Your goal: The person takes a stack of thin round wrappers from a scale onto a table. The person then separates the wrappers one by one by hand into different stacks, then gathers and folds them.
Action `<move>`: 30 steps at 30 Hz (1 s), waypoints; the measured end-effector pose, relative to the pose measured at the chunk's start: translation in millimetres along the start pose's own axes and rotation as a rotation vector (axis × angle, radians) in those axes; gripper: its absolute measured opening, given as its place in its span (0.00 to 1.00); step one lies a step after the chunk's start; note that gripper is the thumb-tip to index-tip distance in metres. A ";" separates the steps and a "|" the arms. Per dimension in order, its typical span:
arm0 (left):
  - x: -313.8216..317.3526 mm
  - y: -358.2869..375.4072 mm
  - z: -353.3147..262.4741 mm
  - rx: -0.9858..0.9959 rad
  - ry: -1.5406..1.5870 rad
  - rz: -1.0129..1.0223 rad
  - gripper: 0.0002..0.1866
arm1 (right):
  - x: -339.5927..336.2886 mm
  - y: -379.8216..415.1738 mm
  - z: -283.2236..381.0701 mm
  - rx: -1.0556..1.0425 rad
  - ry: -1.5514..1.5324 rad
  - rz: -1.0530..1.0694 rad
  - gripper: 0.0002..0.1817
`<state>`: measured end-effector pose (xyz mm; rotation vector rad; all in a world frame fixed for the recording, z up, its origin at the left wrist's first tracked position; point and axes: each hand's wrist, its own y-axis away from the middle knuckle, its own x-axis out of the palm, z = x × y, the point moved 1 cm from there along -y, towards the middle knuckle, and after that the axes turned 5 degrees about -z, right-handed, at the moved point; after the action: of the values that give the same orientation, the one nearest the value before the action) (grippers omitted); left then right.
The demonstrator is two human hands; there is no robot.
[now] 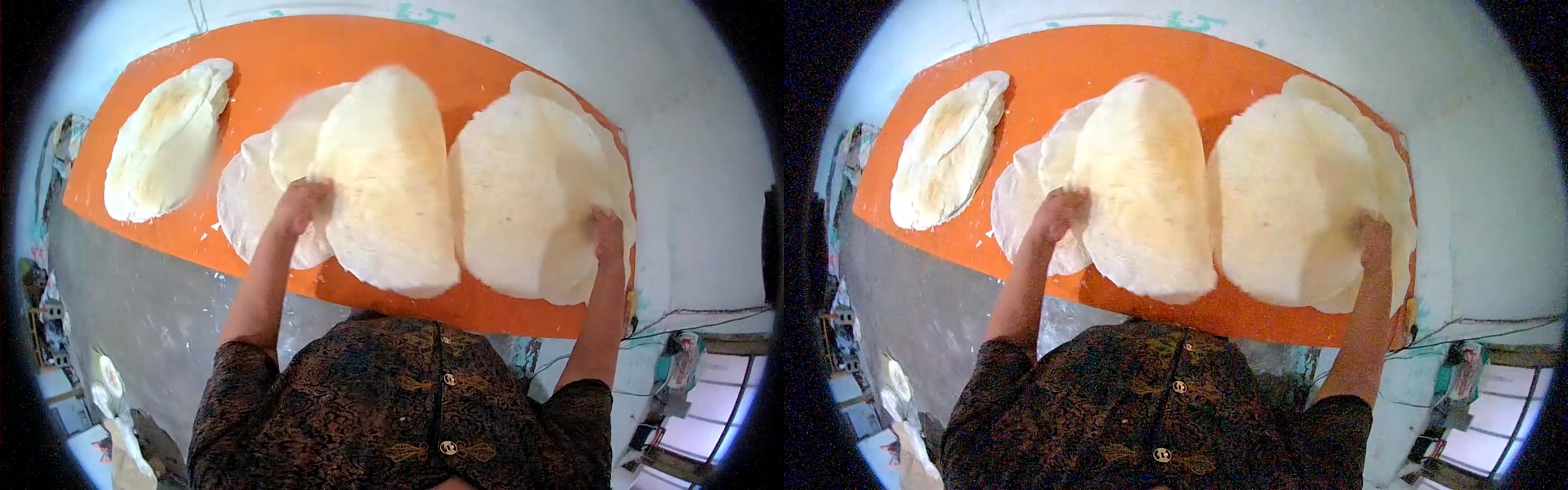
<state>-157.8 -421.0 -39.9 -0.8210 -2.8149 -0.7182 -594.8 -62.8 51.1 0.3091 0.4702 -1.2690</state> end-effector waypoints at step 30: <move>-92.0 108.6 107.9 0.502 -0.535 -0.752 0.15 | 337.5 190.7 89.2 -1.038 0.379 0.648 0.29</move>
<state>-20.5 -333.2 -112.7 0.1934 -3.5410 0.2351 -321.7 -335.0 -46.9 -0.1891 1.1692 -0.2261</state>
